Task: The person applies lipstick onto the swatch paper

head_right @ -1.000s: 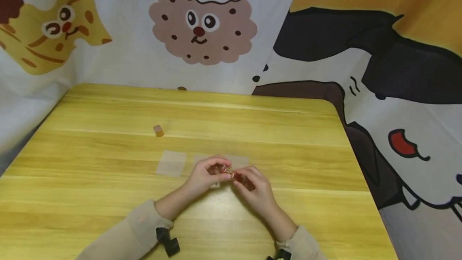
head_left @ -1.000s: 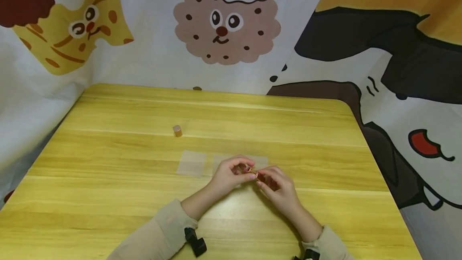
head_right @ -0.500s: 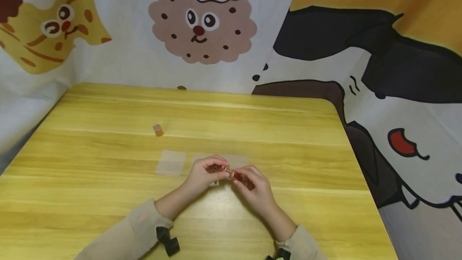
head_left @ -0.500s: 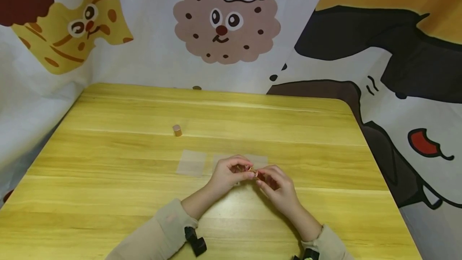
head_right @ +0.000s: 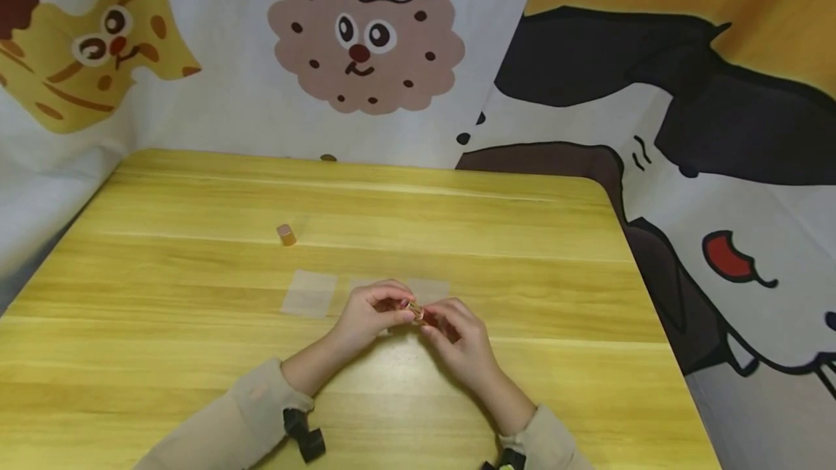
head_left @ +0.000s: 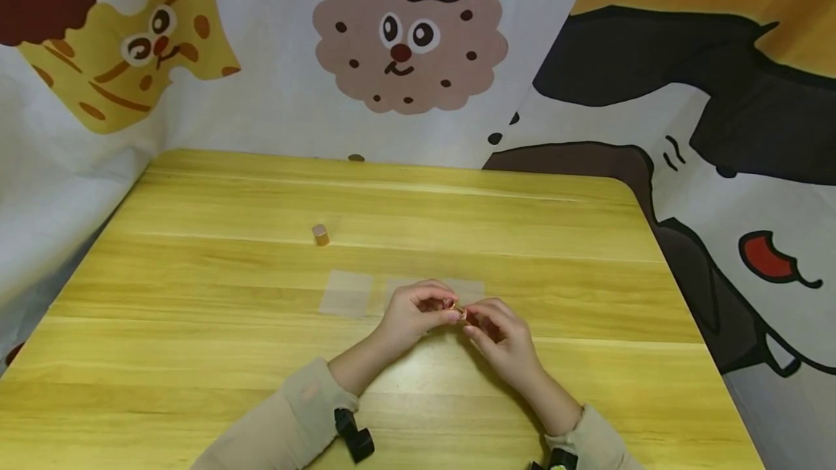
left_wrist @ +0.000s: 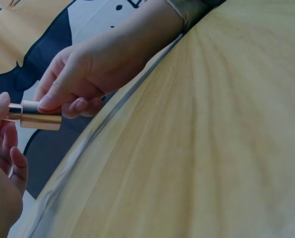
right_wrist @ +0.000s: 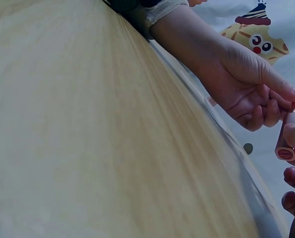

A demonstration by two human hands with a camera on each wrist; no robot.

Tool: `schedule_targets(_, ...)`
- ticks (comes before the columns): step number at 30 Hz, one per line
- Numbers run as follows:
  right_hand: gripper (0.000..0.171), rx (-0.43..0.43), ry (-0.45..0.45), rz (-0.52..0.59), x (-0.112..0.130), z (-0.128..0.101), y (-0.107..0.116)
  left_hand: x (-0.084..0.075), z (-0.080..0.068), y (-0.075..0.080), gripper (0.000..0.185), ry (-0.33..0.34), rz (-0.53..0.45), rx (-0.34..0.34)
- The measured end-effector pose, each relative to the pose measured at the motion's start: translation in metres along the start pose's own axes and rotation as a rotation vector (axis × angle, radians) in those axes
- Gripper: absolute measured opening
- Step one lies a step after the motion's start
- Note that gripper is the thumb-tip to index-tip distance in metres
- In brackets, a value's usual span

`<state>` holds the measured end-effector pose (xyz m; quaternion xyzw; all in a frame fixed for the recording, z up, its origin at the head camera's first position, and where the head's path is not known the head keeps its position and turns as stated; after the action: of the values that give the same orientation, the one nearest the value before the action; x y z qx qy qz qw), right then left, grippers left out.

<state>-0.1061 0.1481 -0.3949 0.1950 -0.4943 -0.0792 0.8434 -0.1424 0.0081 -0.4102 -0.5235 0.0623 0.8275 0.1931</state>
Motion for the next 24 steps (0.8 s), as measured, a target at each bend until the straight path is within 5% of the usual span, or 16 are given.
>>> schedule_targets(24, 0.035, 0.029, 0.027, -0.009, 0.0035, 0.0005, -0.0025, -0.0032, 0.0002, -0.0047, 0.019, 0.014, -0.053, 0.082)
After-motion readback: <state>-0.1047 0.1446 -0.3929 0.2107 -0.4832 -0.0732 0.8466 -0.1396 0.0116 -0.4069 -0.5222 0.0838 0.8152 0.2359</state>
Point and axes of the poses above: each hand's wrist, its own z-axis towards the middle knuckle, its own y-axis out of the back of the hand, x = y × z, the point moved 8 cm from there along z, towards the middle knuckle, and after that the axes turned 10 degrees about -y, right-handed, at the moved point
